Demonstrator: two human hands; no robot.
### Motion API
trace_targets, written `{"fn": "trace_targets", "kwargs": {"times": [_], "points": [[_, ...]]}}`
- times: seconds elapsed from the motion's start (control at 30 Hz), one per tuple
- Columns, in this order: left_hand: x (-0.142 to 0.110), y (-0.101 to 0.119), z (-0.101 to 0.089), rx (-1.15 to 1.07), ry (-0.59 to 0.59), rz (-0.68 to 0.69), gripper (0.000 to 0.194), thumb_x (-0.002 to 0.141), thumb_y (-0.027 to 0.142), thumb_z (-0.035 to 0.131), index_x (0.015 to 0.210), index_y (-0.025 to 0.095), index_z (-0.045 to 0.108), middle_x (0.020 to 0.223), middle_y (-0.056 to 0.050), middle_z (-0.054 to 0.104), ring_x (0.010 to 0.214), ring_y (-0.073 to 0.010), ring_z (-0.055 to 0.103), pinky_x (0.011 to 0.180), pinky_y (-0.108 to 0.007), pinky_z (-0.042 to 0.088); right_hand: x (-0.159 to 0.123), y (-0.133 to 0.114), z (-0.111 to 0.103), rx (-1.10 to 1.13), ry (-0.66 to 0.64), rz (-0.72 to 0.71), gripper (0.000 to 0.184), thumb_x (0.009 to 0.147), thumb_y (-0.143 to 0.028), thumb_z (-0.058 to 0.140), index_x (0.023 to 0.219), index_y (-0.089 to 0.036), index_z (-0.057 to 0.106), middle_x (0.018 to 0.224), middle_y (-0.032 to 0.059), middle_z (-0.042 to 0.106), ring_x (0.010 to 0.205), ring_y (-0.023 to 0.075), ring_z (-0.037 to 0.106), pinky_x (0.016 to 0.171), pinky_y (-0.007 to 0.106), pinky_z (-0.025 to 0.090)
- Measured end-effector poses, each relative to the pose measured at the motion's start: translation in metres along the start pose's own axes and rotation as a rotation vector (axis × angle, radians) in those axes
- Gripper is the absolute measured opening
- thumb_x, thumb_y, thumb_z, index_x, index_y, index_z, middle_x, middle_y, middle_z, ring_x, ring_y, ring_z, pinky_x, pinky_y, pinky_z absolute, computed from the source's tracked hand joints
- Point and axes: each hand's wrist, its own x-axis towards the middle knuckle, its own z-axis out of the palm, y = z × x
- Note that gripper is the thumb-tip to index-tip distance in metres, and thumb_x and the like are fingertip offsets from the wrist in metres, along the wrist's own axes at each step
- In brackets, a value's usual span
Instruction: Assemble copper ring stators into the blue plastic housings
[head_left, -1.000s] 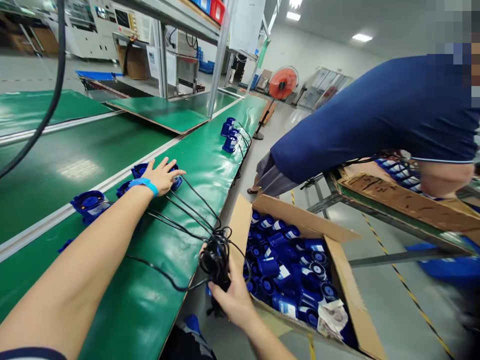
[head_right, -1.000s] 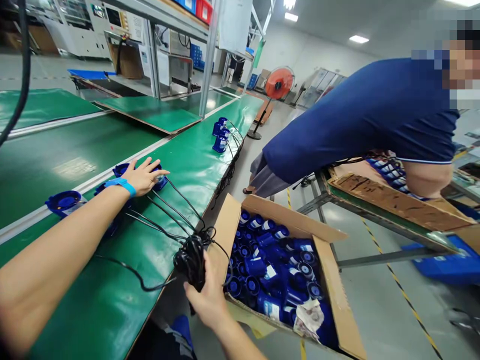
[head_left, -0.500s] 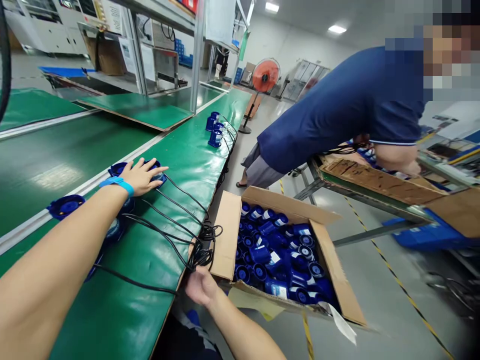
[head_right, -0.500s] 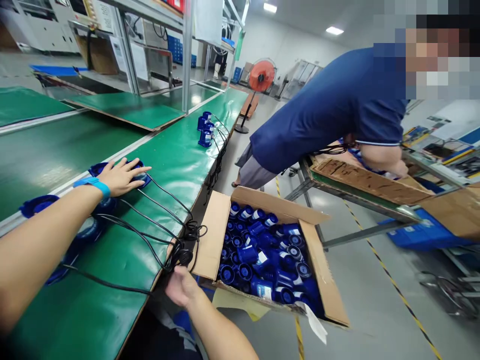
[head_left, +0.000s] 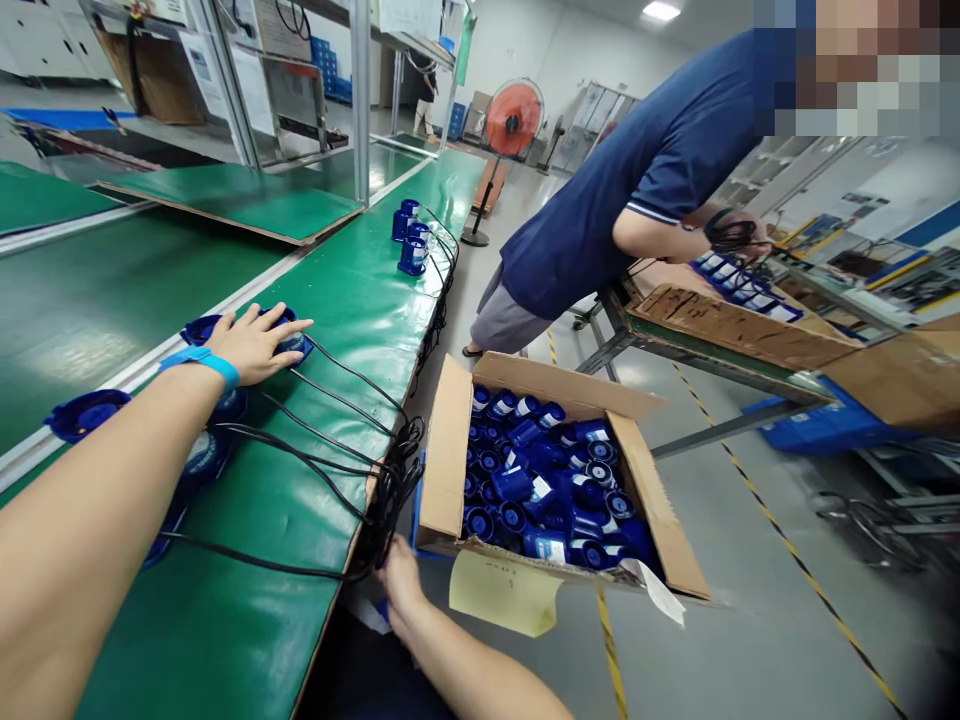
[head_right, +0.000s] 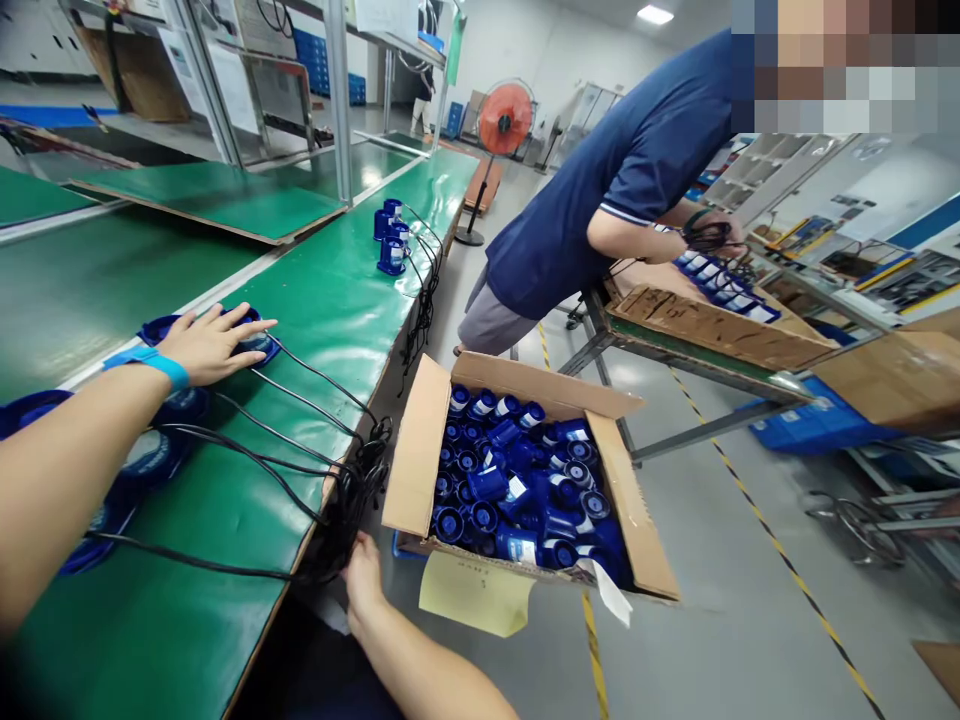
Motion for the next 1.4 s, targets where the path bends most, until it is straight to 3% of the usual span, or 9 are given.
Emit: {"fn": "trace_targets", "kwargs": {"times": [0.07, 0.13, 0.27, 0.37, 0.47, 0.57, 0.8, 0.97, 1.4], "points": [[0.002, 0.003, -0.007, -0.013, -0.055, -0.04, 0.066, 0.102, 0.059, 0.038, 0.159, 0.028, 0.028, 0.169, -0.011, 0.016, 0.152, -0.0471, 0.012, 0.12, -0.065, 0.011, -0.027, -0.019, -0.024, -0.104, 0.143, -0.118, 0.051, 0.09, -0.069, 0.047, 0.116, -0.027, 0.055, 0.121, 0.0106, 0.06, 0.12, 0.0344, 0.053, 0.105, 0.054, 0.043], [-0.006, -0.001, -0.021, -0.056, -0.085, -0.085, 0.072, 0.101, 0.062, 0.038, 0.161, 0.027, 0.02, 0.169, -0.013, 0.013, 0.153, -0.0458, 0.009, 0.121, -0.065, 0.009, -0.048, -0.047, -0.04, -0.35, 0.141, -0.456, 0.047, 0.092, -0.058, 0.057, 0.129, -0.03, 0.05, 0.13, 0.0101, 0.056, 0.125, 0.0339, 0.052, 0.111, 0.054, 0.039], [-0.073, -0.036, -0.054, -0.134, -0.155, -0.046, 0.115, 0.078, 0.088, 0.048, 0.162, 0.025, 0.0, 0.17, -0.01, 0.003, 0.154, -0.0443, 0.0, 0.121, -0.064, 0.006, -0.048, -0.109, -0.032, -0.919, -0.062, -1.037, 0.127, 0.064, -0.061, 0.087, 0.16, -0.033, 0.008, 0.167, 0.0154, 0.008, 0.149, 0.0501, 0.015, 0.119, 0.071, 0.014], [-0.16, -0.057, -0.057, -0.08, -0.091, -0.091, 0.145, 0.045, 0.094, 0.066, 0.162, 0.032, 0.007, 0.17, -0.005, 0.001, 0.154, -0.0446, -0.002, 0.121, -0.065, 0.001, -0.029, -0.142, -0.014, -1.187, -0.07, -1.039, 0.147, 0.055, -0.067, 0.089, 0.162, -0.025, -0.002, 0.167, 0.0201, -0.011, 0.15, 0.054, 0.001, 0.116, 0.077, 0.007], [-0.228, -0.05, -0.036, -0.006, -0.143, -0.122, 0.137, 0.044, 0.073, 0.084, 0.159, 0.041, 0.016, 0.17, -0.001, 0.008, 0.155, -0.041, 0.005, 0.122, -0.065, 0.005, -0.014, -0.159, -0.008, -1.351, -0.052, -0.984, 0.134, 0.064, -0.045, 0.09, 0.162, -0.02, 0.003, 0.166, 0.0226, -0.009, 0.152, 0.0502, 0.001, 0.118, 0.074, 0.014], [-0.245, -0.032, -0.011, 0.075, -0.116, -0.123, 0.125, 0.056, 0.056, 0.087, 0.159, 0.037, 0.02, 0.17, -0.004, 0.0, 0.155, -0.0429, 0.002, 0.123, -0.063, 0.014, 0.0, -0.169, -0.008, -1.434, -0.015, -0.961, 0.114, 0.073, -0.016, 0.072, 0.162, -0.022, 0.001, 0.167, 0.0195, -0.012, 0.154, 0.0437, -0.002, 0.12, 0.069, 0.014], [-0.2, -0.03, 0.002, 0.09, -0.067, -0.135, 0.123, 0.056, 0.06, 0.089, 0.158, 0.034, 0.027, 0.169, -0.016, -0.001, 0.149, -0.0573, 0.001, 0.118, -0.067, 0.025, 0.046, -0.181, -0.002, -1.47, -0.103, -0.543, 0.126, 0.07, -0.028, 0.076, 0.161, -0.018, -0.01, 0.164, 0.0281, -0.004, 0.153, 0.0452, 0.002, 0.12, 0.064, 0.016], [-0.167, -0.019, -0.004, 0.103, -0.137, -0.132, 0.131, 0.052, 0.06, 0.092, 0.16, 0.03, 0.023, 0.167, -0.024, 0.003, 0.147, -0.0604, 0.003, 0.119, -0.066, 0.021, 0.083, -0.198, -0.011, -1.473, -0.022, -0.588, 0.098, 0.082, -0.018, 0.058, 0.162, -0.017, 0.001, 0.129, 0.0178, 0.05, 0.121, 0.0323, 0.054, 0.106, 0.046, 0.042], [0.008, 0.013, 0.006, -0.064, -0.12, -0.285, 0.142, 0.043, 0.06, 0.095, 0.16, 0.039, 0.015, 0.168, -0.02, -0.005, 0.143, -0.0669, -0.007, 0.113, -0.072, 0.025, 0.24, -0.33, -0.027, -1.817, 0.289, -0.576, 0.086, 0.089, -0.011, 0.046, 0.163, -0.019, 0.003, 0.128, 0.0177, 0.054, 0.111, 0.0289, 0.059, 0.091, 0.04, 0.046]]}}
